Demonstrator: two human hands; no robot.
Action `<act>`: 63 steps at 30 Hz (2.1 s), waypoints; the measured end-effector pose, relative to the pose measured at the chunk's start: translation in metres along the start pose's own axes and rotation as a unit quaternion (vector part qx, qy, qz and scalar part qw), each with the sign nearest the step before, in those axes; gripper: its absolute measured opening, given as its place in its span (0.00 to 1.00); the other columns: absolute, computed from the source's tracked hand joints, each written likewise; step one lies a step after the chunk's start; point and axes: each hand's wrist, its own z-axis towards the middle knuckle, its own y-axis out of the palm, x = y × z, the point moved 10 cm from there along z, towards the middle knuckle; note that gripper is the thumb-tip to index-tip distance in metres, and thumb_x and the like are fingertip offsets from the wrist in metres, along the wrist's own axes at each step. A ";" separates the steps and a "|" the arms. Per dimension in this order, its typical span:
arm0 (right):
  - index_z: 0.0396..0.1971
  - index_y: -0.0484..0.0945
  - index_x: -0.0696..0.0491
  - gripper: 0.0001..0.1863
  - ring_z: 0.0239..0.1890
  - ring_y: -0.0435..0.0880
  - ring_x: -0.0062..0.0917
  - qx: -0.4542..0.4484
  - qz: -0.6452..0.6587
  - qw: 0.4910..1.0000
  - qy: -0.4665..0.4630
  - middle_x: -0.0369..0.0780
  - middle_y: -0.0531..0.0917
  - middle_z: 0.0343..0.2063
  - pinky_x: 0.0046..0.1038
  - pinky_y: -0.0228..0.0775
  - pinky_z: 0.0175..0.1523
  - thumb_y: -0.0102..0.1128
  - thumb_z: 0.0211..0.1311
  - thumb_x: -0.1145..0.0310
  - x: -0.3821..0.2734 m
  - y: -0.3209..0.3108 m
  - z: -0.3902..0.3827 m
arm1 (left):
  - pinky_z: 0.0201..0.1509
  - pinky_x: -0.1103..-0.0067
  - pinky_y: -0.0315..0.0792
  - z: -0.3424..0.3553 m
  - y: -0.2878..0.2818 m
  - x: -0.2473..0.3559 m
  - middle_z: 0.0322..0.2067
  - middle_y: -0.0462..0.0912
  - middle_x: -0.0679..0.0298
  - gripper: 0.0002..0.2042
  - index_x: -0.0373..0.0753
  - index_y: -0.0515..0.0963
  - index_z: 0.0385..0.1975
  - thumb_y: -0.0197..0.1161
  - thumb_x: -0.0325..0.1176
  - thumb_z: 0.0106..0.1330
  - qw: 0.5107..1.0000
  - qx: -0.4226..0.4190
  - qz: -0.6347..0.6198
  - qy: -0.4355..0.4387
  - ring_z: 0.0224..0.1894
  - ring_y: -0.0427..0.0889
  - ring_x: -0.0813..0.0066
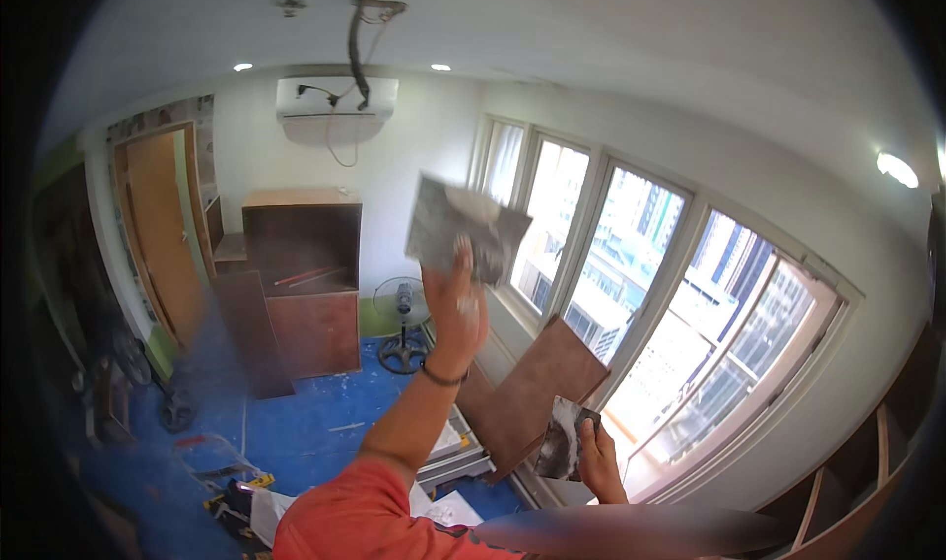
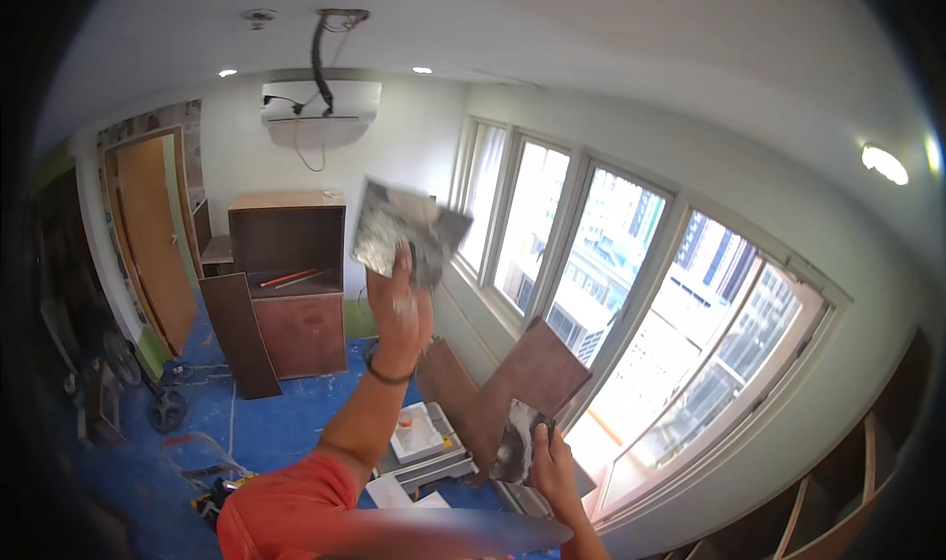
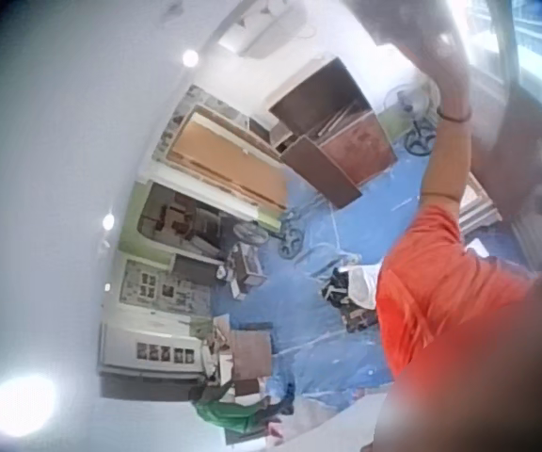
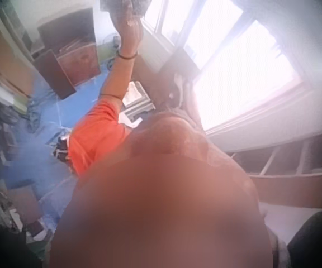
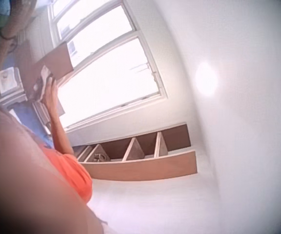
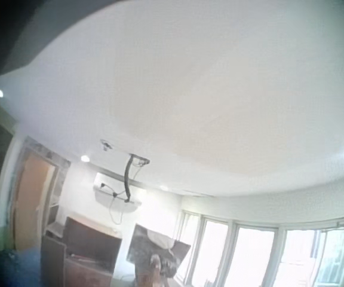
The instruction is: The person mixes white plaster on a board using two trowels, then applies the plaster to the ceiling in a room under renovation. The person repeatedly scrapes and smooths the material before spreading it on the ceiling surface.
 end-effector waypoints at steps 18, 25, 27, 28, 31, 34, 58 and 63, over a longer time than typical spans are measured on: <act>0.56 0.75 0.60 0.23 0.44 0.77 0.20 -0.011 0.195 0.980 -0.025 0.36 0.81 0.43 0.26 0.71 0.52 0.41 0.84 0.55 -0.056 -0.009 -0.016 | 0.62 0.64 0.75 0.291 0.234 0.092 0.63 0.65 0.40 0.26 0.23 0.54 0.69 0.46 0.32 0.78 0.841 0.127 0.356 0.386 0.58 0.76 0.49; 0.58 0.74 0.59 0.23 0.48 0.80 0.21 -0.006 0.206 0.978 0.039 0.37 0.82 0.47 0.27 0.73 0.55 0.47 0.82 0.54 -0.018 -0.020 -0.028 | 0.69 0.62 0.67 0.201 0.247 0.088 0.62 0.67 0.35 0.30 0.18 0.48 0.71 0.46 0.34 0.78 0.902 0.040 0.177 0.393 0.62 0.73 0.43; 0.58 0.75 0.58 0.23 0.47 0.80 0.21 -0.005 0.193 0.980 0.041 0.37 0.82 0.47 0.27 0.73 0.54 0.48 0.81 0.53 -0.025 -0.018 -0.035 | 0.72 0.60 0.61 0.240 0.210 0.079 0.66 0.65 0.35 0.27 0.25 0.50 0.72 0.43 0.30 0.78 0.919 0.052 0.203 0.333 0.67 0.68 0.43; 0.58 0.75 0.58 0.23 0.46 0.81 0.21 -0.005 0.186 0.982 0.041 0.37 0.82 0.46 0.27 0.73 0.54 0.48 0.81 0.53 -0.028 -0.018 -0.036 | 0.71 0.60 0.61 0.264 0.197 0.077 0.66 0.65 0.38 0.26 0.27 0.51 0.72 0.43 0.30 0.78 0.945 0.046 0.121 0.301 0.66 0.69 0.45; 0.57 0.75 0.58 0.24 0.45 0.81 0.21 0.010 0.223 0.974 0.044 0.37 0.83 0.45 0.26 0.74 0.52 0.48 0.81 0.52 -0.013 -0.024 -0.038 | 0.69 0.62 0.63 0.283 0.195 0.083 0.66 0.67 0.44 0.24 0.31 0.54 0.72 0.41 0.29 0.79 0.962 0.024 0.084 0.260 0.65 0.70 0.50; 0.57 0.75 0.58 0.23 0.46 0.82 0.22 0.041 0.212 0.976 0.042 0.38 0.83 0.46 0.26 0.74 0.52 0.48 0.81 0.52 -0.010 -0.035 -0.045 | 0.68 0.67 0.64 0.282 0.211 0.084 0.66 0.67 0.48 0.23 0.35 0.55 0.72 0.43 0.29 0.79 0.974 -0.018 0.041 0.221 0.65 0.70 0.54; 0.53 0.77 0.58 0.24 0.38 0.76 0.17 0.205 0.210 0.956 0.011 0.35 0.82 0.40 0.23 0.70 0.45 0.43 0.82 0.52 -0.035 -0.123 -0.168 | 0.67 0.45 0.59 -0.041 0.463 0.151 0.63 0.61 0.37 0.31 0.27 0.50 0.72 0.54 0.30 0.74 0.945 0.064 0.214 0.240 0.64 0.65 0.39; 0.50 0.78 0.59 0.24 0.34 0.77 0.18 0.291 0.184 0.939 0.010 0.36 0.83 0.35 0.23 0.71 0.42 0.42 0.83 0.53 -0.038 -0.150 -0.205 | 0.71 0.43 0.55 -0.150 0.553 0.165 0.66 0.59 0.36 0.37 0.27 0.45 0.74 0.57 0.31 0.71 0.923 0.122 0.210 0.300 0.69 0.60 0.37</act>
